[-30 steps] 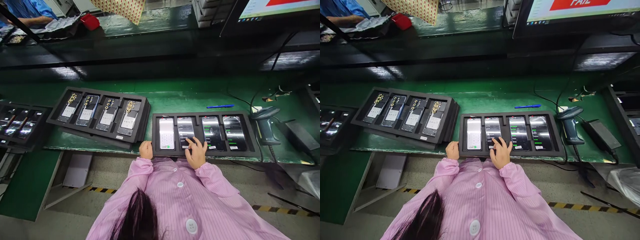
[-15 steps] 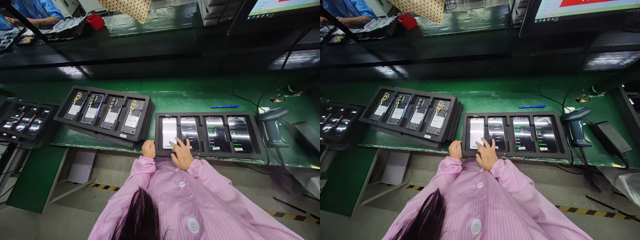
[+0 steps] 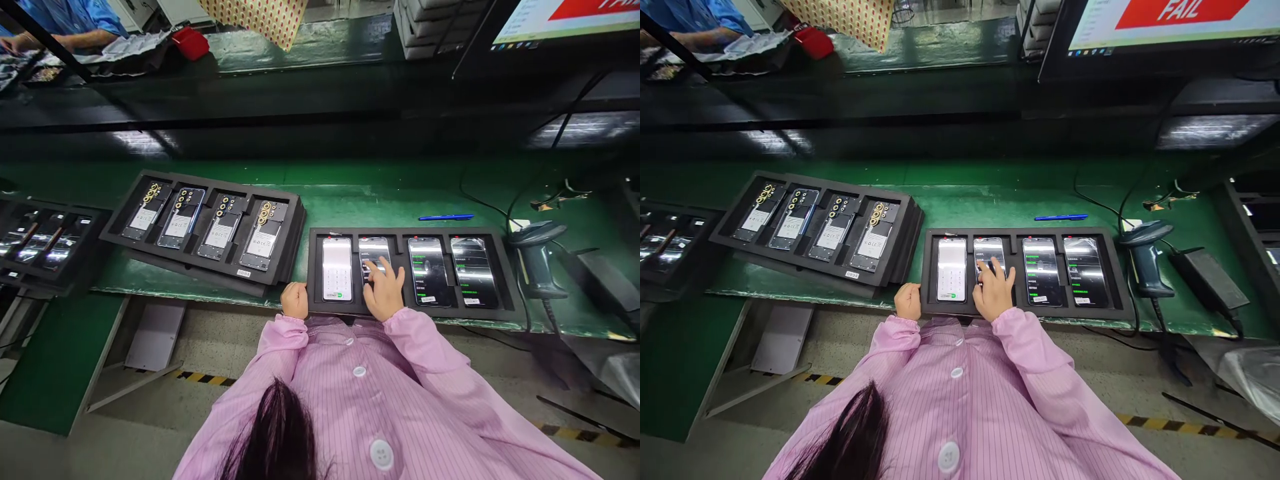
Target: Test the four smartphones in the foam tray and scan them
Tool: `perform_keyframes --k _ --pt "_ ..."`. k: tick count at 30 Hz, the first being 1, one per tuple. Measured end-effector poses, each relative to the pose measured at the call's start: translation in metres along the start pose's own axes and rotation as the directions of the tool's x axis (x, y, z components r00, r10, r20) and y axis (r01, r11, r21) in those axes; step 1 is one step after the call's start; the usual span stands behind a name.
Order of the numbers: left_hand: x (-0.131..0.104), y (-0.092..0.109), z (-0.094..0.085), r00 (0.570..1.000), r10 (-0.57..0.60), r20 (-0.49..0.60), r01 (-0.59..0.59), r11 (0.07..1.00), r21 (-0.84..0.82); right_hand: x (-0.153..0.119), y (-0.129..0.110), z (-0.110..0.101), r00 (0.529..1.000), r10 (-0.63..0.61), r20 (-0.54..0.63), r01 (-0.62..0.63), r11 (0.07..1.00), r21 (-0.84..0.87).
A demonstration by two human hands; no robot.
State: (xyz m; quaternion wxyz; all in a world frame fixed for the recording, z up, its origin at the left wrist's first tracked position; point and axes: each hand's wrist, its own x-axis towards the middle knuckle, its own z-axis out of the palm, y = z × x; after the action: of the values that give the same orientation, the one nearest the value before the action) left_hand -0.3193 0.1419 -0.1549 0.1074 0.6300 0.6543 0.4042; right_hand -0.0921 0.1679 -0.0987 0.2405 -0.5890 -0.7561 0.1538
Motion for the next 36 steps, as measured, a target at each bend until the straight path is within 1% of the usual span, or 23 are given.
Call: perform_keyframes --k 4,6,8,10,12,14,16,17,19,21,23,25,26,27,29,31,33,34,36 --pt "0.001 0.001 -0.001 1.000 0.008 -0.004 -0.008 1.000 0.002 0.022 0.006 -0.006 0.993 0.074 0.097 -0.072 0.997 -0.031" --pt "0.001 0.001 -0.001 1.000 0.010 -0.008 -0.010 1.000 0.005 0.026 0.007 -0.004 0.987 0.099 0.128 -0.096 0.995 -0.032" --pt "0.001 0.001 -0.001 1.000 0.011 -0.014 -0.011 1.000 0.008 0.025 0.007 -0.003 0.985 0.103 0.135 -0.102 0.995 -0.021" --pt "0.001 0.001 0.000 1.000 0.011 -0.019 -0.011 1.000 0.010 0.022 0.007 -0.002 0.992 0.087 0.086 -0.088 0.996 -0.003" --pt "0.001 0.002 0.000 1.000 0.011 -0.021 -0.010 1.000 0.010 0.016 0.006 -0.001 0.998 0.053 -0.017 -0.053 0.998 0.018" --pt "0.001 0.002 0.000 1.000 0.011 -0.022 -0.011 1.000 0.010 0.009 0.001 0.000 0.993 -0.013 -0.119 0.018 0.999 0.040" --pt "0.000 0.003 0.001 1.000 0.011 -0.021 -0.011 1.000 0.013 -0.001 -0.007 0.003 0.981 -0.114 -0.158 0.129 0.988 0.091" --pt "0.000 0.003 0.001 1.000 0.011 -0.020 -0.011 1.000 0.016 -0.005 -0.012 0.005 0.975 -0.165 -0.149 0.185 0.974 0.128" --pt "-0.001 0.004 0.001 1.000 0.010 -0.016 -0.010 1.000 0.024 -0.014 -0.022 0.011 0.961 -0.260 -0.092 0.273 0.942 0.195" --pt "-0.001 0.004 0.001 1.000 0.011 -0.011 -0.010 0.999 0.032 -0.020 -0.031 0.016 0.946 -0.325 -0.004 0.319 0.924 0.211" --pt "-0.001 0.004 0.001 1.000 0.012 -0.008 -0.012 0.999 0.037 -0.022 -0.036 0.019 0.929 -0.357 0.104 0.334 0.924 0.184" --pt "-0.001 0.004 0.001 1.000 0.014 -0.008 -0.014 0.999 0.040 -0.022 -0.038 0.021 0.913 -0.354 0.203 0.326 0.932 0.160" --pt "-0.001 0.004 0.001 1.000 0.015 -0.010 -0.015 0.999 0.040 -0.022 -0.037 0.021 0.908 -0.349 0.234 0.320 0.935 0.154" --pt "-0.001 0.004 0.001 1.000 0.016 -0.012 -0.015 0.999 0.040 -0.022 -0.035 0.021 0.910 -0.338 0.240 0.310 0.939 0.147" --pt "-0.001 0.005 0.001 1.000 0.018 -0.016 -0.018 0.999 0.039 -0.023 -0.031 0.020 0.946 -0.270 0.178 0.252 0.961 0.113" --pt "-0.001 0.004 0.001 1.000 0.018 -0.017 -0.018 0.999 0.038 -0.026 -0.027 0.020 0.985 -0.153 0.074 0.149 0.987 0.063" --pt "-0.001 0.004 0.001 1.000 0.014 -0.014 -0.013 0.999 0.040 -0.028 -0.026 0.020 0.997 -0.081 0.006 0.081 0.996 0.037" --pt "-0.001 0.004 0.001 1.000 0.010 -0.012 -0.009 0.999 0.042 -0.028 -0.027 0.021 0.996 -0.089 0.003 0.088 0.995 0.042" --pt "-0.001 0.004 0.001 1.000 0.004 -0.008 -0.003 0.999 0.044 -0.026 -0.032 0.022 0.983 -0.176 0.053 0.171 0.982 0.081"
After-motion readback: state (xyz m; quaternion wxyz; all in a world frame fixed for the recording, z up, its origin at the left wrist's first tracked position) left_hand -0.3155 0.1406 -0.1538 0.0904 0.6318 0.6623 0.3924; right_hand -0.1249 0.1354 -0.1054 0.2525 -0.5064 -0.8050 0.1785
